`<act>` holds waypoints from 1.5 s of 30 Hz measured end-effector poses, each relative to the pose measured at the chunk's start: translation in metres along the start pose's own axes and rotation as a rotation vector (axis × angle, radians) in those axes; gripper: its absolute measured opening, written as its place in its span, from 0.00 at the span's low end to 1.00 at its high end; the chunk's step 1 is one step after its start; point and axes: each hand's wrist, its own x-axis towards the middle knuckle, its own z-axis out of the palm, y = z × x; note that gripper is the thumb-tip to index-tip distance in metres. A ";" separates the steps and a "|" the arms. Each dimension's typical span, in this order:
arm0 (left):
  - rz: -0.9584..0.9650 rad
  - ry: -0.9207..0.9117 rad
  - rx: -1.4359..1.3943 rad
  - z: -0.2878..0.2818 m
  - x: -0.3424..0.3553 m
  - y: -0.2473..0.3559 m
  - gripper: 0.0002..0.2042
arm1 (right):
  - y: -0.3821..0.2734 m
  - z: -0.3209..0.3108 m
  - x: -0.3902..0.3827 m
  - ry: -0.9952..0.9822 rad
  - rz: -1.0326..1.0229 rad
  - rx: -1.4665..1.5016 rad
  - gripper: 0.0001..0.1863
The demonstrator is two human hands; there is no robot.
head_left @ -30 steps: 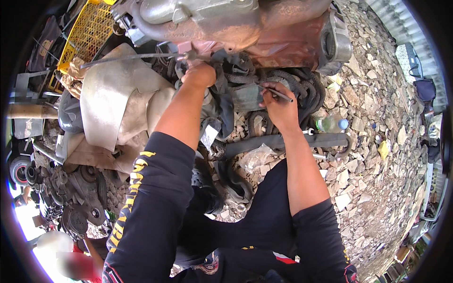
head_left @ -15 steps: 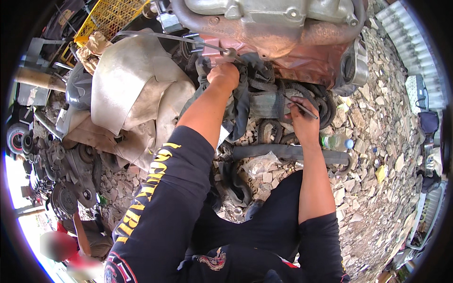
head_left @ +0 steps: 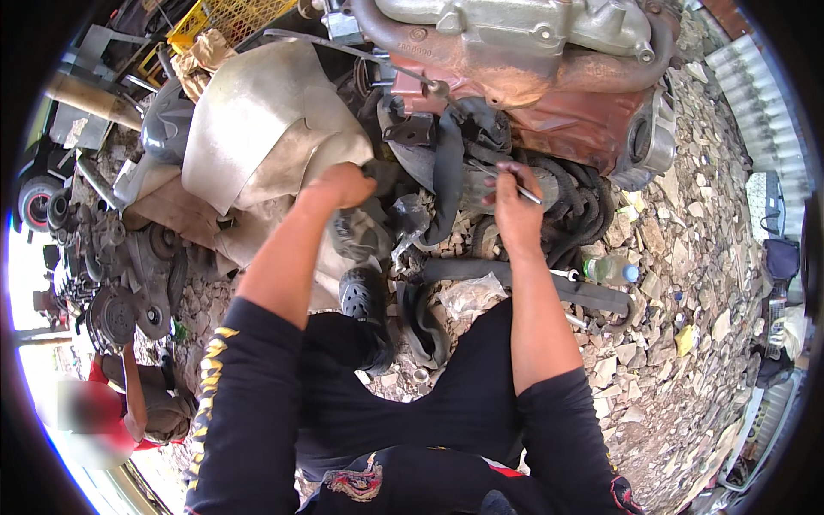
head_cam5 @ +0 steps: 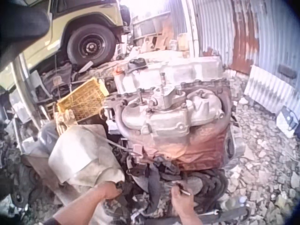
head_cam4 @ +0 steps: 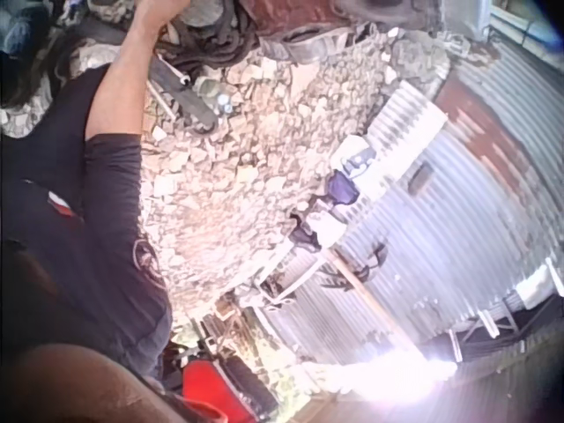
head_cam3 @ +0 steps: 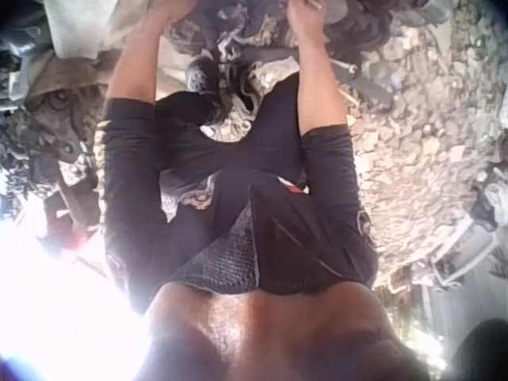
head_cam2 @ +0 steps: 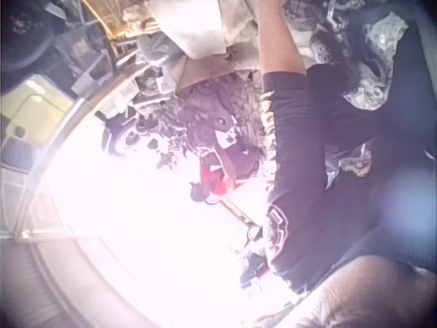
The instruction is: The person wipes engine components with a cloth and uses a tool to manipulate a part on the engine block.
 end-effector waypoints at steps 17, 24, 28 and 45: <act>0.143 -0.279 -0.161 0.026 -0.074 -0.037 0.15 | 0.007 0.089 0.025 -0.116 -0.625 -0.626 0.10; 0.319 -0.301 -0.110 0.031 -0.035 -0.003 0.16 | 0.001 0.117 0.064 -0.270 -0.516 -0.980 0.10; 0.413 -0.298 -0.136 0.037 -0.032 0.012 0.15 | -0.013 0.128 0.061 -0.200 -0.548 -1.004 0.10; 0.618 -0.396 -0.189 0.036 -0.010 -0.001 0.14 | -0.038 0.154 0.084 -0.067 -0.198 -1.330 0.10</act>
